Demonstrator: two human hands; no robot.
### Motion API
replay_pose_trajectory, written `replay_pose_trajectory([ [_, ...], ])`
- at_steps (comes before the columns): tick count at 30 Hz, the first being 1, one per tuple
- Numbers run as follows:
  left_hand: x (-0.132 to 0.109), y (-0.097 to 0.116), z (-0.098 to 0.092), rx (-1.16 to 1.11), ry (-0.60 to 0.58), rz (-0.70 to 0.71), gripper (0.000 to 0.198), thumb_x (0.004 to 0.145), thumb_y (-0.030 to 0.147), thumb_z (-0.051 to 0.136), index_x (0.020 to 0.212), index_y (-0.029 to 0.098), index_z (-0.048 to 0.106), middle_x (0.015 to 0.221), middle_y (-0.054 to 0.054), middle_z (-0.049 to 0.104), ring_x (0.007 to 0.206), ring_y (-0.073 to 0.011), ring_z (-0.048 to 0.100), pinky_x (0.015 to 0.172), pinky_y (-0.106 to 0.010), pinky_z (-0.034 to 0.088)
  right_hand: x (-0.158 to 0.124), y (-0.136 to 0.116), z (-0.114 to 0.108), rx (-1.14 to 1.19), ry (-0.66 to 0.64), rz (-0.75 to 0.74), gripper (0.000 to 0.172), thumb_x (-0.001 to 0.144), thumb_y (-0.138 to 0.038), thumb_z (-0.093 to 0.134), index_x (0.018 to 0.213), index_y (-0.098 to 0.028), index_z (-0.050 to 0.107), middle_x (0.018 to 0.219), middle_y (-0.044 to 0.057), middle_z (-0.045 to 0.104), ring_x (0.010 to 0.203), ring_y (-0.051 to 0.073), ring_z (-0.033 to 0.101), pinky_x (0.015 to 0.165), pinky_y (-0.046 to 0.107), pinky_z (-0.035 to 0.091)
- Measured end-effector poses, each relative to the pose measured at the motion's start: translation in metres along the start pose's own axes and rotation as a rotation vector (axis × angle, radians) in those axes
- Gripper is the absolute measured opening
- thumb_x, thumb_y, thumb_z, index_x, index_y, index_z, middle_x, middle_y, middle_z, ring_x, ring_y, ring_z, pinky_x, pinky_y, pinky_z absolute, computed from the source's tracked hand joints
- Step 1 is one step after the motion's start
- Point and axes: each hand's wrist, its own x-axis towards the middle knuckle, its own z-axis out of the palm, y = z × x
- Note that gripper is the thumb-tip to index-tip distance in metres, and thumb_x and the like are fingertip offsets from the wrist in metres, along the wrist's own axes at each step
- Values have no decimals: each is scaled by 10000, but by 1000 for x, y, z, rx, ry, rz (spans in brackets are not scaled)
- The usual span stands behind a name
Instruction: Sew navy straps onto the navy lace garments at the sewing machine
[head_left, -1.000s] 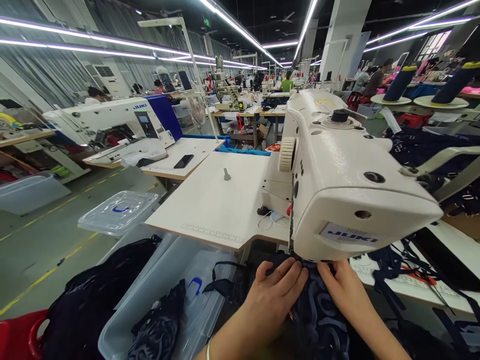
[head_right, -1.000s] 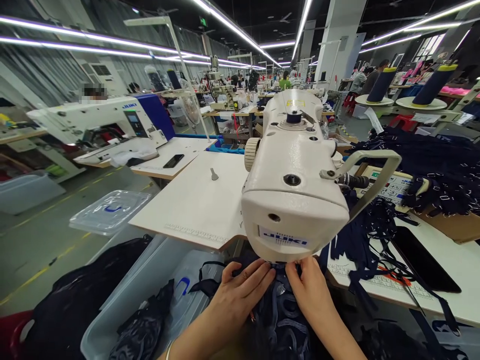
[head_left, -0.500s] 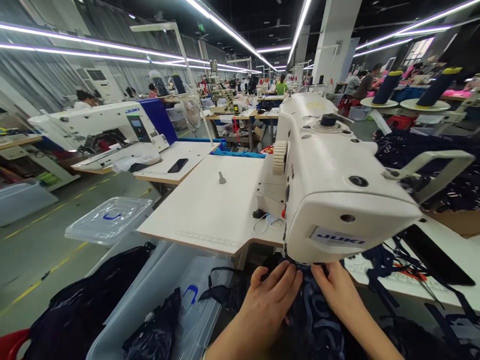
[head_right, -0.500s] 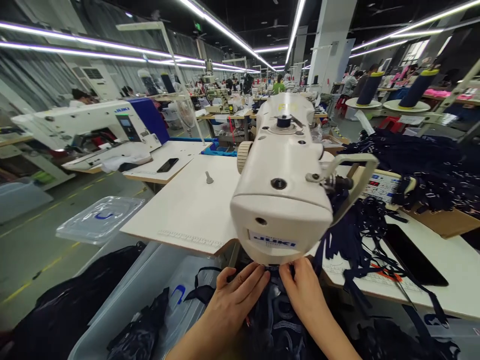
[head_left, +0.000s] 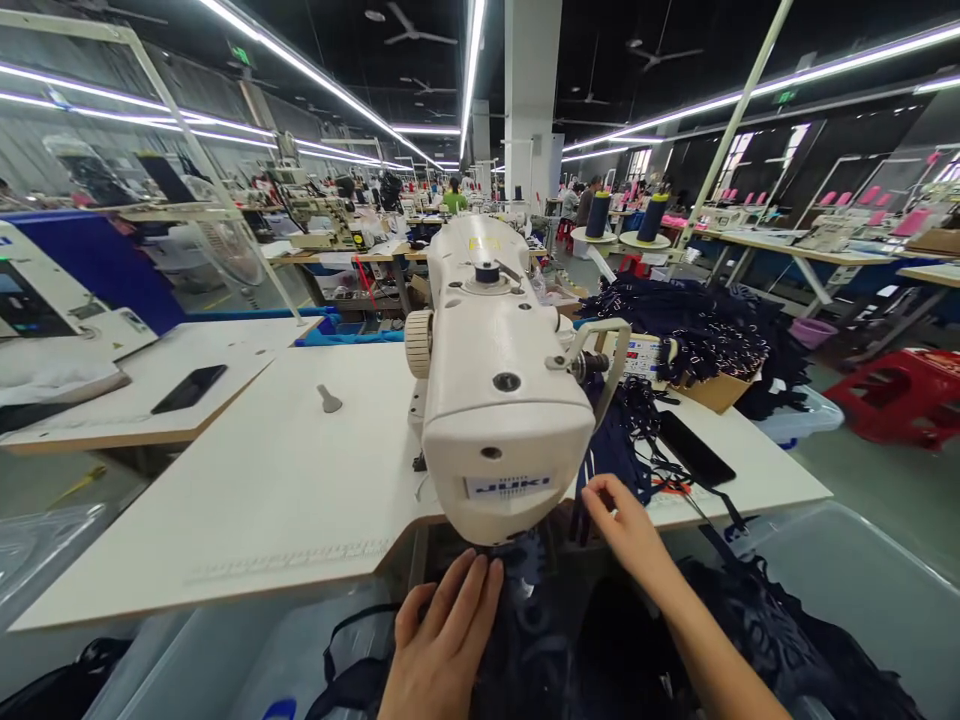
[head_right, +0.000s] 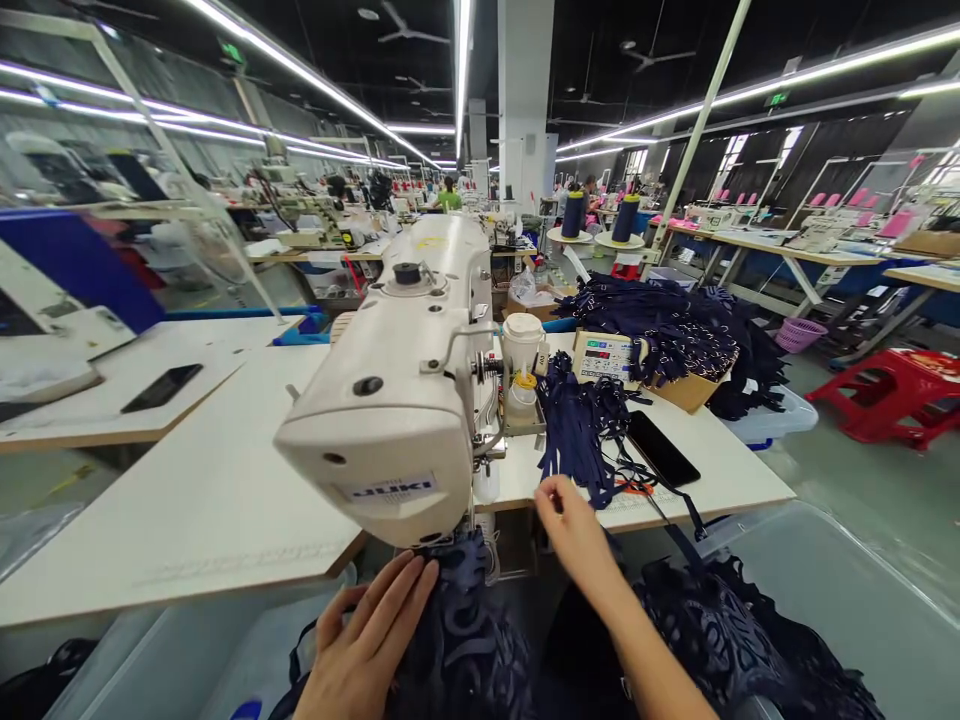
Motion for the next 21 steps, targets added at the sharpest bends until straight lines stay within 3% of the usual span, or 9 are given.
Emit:
replay_pose_trajectory([
  [3,1,2,0,37,48,30,668,853,24,311,1477,260,291,1281,-34,606,1189,-200,511,919,-330,284,15,31,-26,-93,16,78,275,921,-412,372,890,-196,539,781,26,629,673,183,603,638,289,459],
  [6,3,4,-2,112,-53,57,643,859,10,311,1457,245,346,1307,-37,585,1209,-189,494,937,-316,279,18,45,-31,-167,-55,91,314,933,-436,342,864,-211,551,761,18,659,617,170,629,585,260,460],
  [8,4,6,-3,135,-96,60,613,856,9,320,1414,239,424,1316,-28,578,1219,-178,484,946,-307,276,13,45,-20,-236,-120,66,327,936,-447,358,787,-227,549,707,2,661,613,167,640,579,245,452],
  [11,6,9,2,116,13,43,562,849,38,324,1331,249,522,1261,-15,615,1194,-177,498,936,-312,288,3,37,9,-395,-131,63,281,923,-453,429,793,-228,535,705,20,665,654,204,663,572,260,432],
  [14,7,13,5,132,66,32,564,823,33,331,1292,258,549,1215,-19,635,1159,-181,521,932,-320,312,-1,28,37,-567,-64,122,247,907,-431,492,896,-186,525,852,132,674,733,287,687,544,291,422],
  [16,7,14,3,159,27,26,583,791,18,353,1286,257,545,1216,-23,630,1154,-190,526,936,-329,329,2,24,49,-647,-34,153,194,920,-346,491,916,-155,521,911,189,656,770,319,691,545,303,426],
  [19,3,11,-2,214,-78,10,646,717,-9,373,1293,243,523,1237,-37,610,1163,-226,521,942,-363,353,8,21,52,-688,-35,157,80,922,-222,484,928,-154,527,931,165,654,765,277,696,558,288,430],
  [21,1,6,-2,226,-85,28,717,659,-14,371,1325,230,480,1262,-49,589,1172,-244,514,948,-379,366,9,23,44,-674,-45,135,82,918,-256,520,950,-182,537,944,107,663,790,232,695,580,262,433],
])
